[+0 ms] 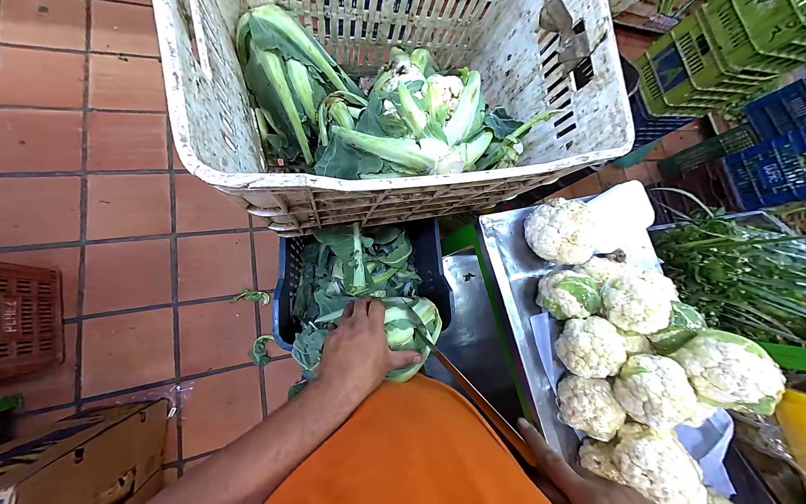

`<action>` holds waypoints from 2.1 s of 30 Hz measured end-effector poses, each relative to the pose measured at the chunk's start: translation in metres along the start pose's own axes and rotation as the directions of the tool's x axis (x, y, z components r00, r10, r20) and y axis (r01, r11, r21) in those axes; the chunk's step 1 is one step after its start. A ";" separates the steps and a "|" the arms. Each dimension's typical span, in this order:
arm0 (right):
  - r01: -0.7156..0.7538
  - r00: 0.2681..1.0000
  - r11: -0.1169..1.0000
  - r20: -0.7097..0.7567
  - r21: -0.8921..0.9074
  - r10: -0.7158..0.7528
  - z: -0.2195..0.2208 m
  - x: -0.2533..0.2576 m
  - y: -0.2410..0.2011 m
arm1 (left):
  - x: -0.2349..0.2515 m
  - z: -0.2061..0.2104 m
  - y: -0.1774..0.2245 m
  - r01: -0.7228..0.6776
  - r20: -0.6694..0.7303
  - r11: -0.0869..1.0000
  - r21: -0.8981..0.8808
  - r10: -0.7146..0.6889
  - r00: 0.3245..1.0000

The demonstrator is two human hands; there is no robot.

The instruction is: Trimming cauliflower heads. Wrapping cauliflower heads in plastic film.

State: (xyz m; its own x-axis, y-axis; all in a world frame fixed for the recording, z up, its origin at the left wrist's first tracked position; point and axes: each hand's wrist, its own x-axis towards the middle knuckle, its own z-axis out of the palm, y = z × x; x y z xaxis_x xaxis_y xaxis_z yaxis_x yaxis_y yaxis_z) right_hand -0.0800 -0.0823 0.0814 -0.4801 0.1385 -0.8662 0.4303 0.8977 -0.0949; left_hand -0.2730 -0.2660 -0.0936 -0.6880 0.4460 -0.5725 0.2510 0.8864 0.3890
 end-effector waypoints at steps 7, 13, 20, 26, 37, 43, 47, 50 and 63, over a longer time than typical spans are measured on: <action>0.048 0.997 0.990 -0.052 -0.136 -0.056 0.013 0.037 -0.004 | -0.002 0.003 -0.004 -0.002 -0.016 1.000 -0.021 0.002 1.000; -0.005 1.000 0.978 -0.001 -0.207 0.005 0.002 0.036 -0.023 | 0.000 0.010 -0.010 0.002 -0.057 0.998 -0.062 -0.005 0.998; -0.025 0.999 0.977 0.026 -0.212 0.031 -0.005 0.067 -0.040 | 0.004 0.009 -0.007 -0.010 -0.063 0.999 -0.034 0.008 0.998; -0.066 0.992 0.970 0.085 -0.232 0.088 -0.019 0.059 -0.044 | 0.009 0.004 -0.009 0.055 -0.015 0.994 -0.091 -0.056 0.998; -0.100 0.984 0.969 0.120 -0.225 0.129 -0.020 0.078 -0.051 | 0.015 -0.004 -0.012 0.071 0.097 0.990 -0.124 -0.059 0.994; -0.124 0.983 0.967 0.103 -0.224 0.150 -0.015 0.096 -0.051 | 0.025 -0.010 -0.028 0.067 0.148 0.972 -0.225 -0.034 0.988; -0.099 0.994 0.965 0.022 -0.243 0.108 -0.015 0.078 -0.034 | 0.036 -0.014 -0.042 0.045 0.156 0.954 -0.296 0.001 0.988; -0.042 0.997 0.969 -0.068 -0.244 0.026 -0.014 0.094 0.004 | 0.043 -0.014 -0.040 0.000 0.155 0.967 -0.254 0.041 0.987; 0.146 0.950 0.861 -0.173 -0.486 -0.259 -0.142 0.184 0.089 | 0.058 -0.011 -0.040 0.027 0.123 0.935 -0.355 0.018 0.992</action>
State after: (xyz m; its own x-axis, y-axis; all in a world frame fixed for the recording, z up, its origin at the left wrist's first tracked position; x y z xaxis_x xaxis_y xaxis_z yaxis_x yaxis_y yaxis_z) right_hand -0.2381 0.0827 -0.0168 -0.6997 -0.0284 -0.7139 -0.0714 0.9970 0.0303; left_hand -0.3306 -0.2766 -0.1340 -0.5947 0.4735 -0.6498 -0.0256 0.7966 0.6039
